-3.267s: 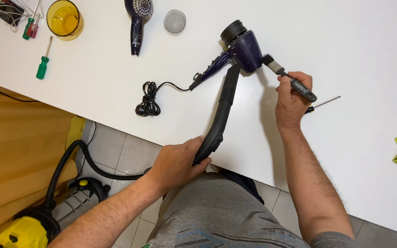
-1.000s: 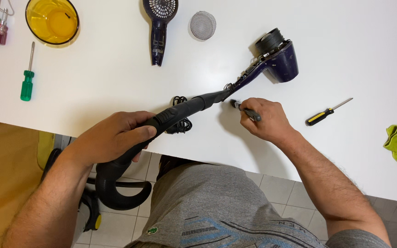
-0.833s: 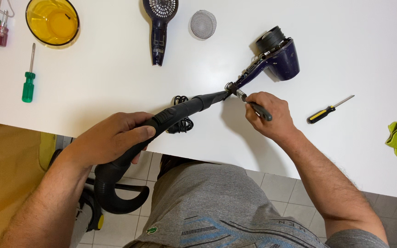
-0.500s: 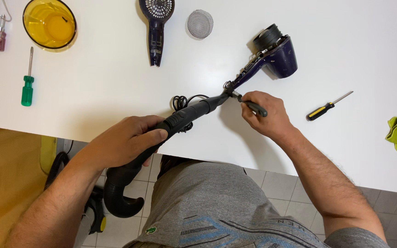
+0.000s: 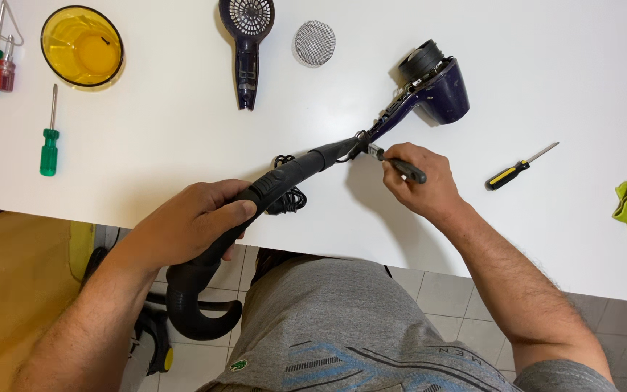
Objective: The person uses a vacuum cleaner nozzle and a small brush to clean dust and debris from the interior and exterior of two disassembled hair dryers and their filters on a white workbench.
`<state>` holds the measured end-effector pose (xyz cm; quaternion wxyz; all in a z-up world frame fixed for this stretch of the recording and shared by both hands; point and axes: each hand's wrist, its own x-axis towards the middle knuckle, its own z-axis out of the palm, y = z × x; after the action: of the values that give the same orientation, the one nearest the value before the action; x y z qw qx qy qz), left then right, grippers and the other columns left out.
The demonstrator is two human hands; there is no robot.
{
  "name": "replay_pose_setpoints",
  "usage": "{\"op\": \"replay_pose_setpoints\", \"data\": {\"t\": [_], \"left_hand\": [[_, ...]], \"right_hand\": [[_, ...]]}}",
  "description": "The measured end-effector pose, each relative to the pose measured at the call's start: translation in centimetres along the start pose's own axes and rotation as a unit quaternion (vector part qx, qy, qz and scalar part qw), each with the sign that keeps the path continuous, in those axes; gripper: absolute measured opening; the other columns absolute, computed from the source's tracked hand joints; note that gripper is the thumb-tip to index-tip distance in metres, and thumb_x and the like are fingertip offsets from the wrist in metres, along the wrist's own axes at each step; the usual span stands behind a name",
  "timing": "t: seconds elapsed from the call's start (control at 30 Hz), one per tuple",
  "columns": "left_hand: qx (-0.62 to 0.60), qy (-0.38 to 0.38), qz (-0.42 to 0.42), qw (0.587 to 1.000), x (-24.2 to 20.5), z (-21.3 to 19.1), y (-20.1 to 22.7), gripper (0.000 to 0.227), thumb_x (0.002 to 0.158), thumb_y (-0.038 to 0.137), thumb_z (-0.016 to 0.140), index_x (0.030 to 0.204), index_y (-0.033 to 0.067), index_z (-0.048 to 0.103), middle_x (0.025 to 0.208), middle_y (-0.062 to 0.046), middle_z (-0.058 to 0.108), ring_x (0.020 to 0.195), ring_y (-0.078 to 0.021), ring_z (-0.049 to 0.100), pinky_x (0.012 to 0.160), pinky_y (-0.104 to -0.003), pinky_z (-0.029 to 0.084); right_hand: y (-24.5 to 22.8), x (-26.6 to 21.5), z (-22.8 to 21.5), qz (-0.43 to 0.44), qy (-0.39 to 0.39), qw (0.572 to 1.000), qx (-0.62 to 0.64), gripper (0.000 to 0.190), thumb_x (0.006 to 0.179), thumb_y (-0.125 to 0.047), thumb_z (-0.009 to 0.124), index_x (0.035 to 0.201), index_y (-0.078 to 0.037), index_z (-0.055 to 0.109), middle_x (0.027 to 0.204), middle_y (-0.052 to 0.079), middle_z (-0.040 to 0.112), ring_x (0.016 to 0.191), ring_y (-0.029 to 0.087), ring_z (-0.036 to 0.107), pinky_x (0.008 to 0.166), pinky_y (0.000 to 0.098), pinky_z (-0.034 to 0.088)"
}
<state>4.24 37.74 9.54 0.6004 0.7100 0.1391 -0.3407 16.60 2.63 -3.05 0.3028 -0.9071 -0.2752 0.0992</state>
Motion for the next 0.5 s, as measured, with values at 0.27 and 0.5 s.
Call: {"op": "replay_pose_setpoints", "data": {"t": [0.27, 0.5], "left_hand": [[-0.002, 0.029, -0.008, 1.0, 0.1, -0.1, -0.1, 0.049, 0.09, 0.024, 0.052, 0.126, -0.0059, 0.067, 0.064, -0.017, 0.066, 0.044, -0.0239, 0.07, 0.046, -0.035, 0.057], [-0.015, 0.046, 0.016, 0.999, 1.3, 0.6, -0.9, 0.049, 0.092, 0.026, 0.051, 0.127, -0.0067, 0.064, 0.067, -0.017, 0.066, 0.047, -0.0245, 0.07, 0.048, -0.036, 0.056]], "right_hand": [[-0.3, 0.5, -0.2, 0.017, -0.015, 0.999, -0.032, 0.012, 0.092, -0.024, 0.068, 0.099, -0.015, 0.065, 0.061, 0.005, 0.063, 0.058, 0.025, 0.065, 0.059, 0.0352, 0.055], [-0.9, 1.1, -1.2, 0.034, -0.047, 0.998, 0.011, 0.016, 0.09, -0.026, 0.071, 0.098, -0.013, 0.065, 0.064, 0.012, 0.066, 0.058, 0.03, 0.066, 0.058, 0.0406, 0.053]]}}
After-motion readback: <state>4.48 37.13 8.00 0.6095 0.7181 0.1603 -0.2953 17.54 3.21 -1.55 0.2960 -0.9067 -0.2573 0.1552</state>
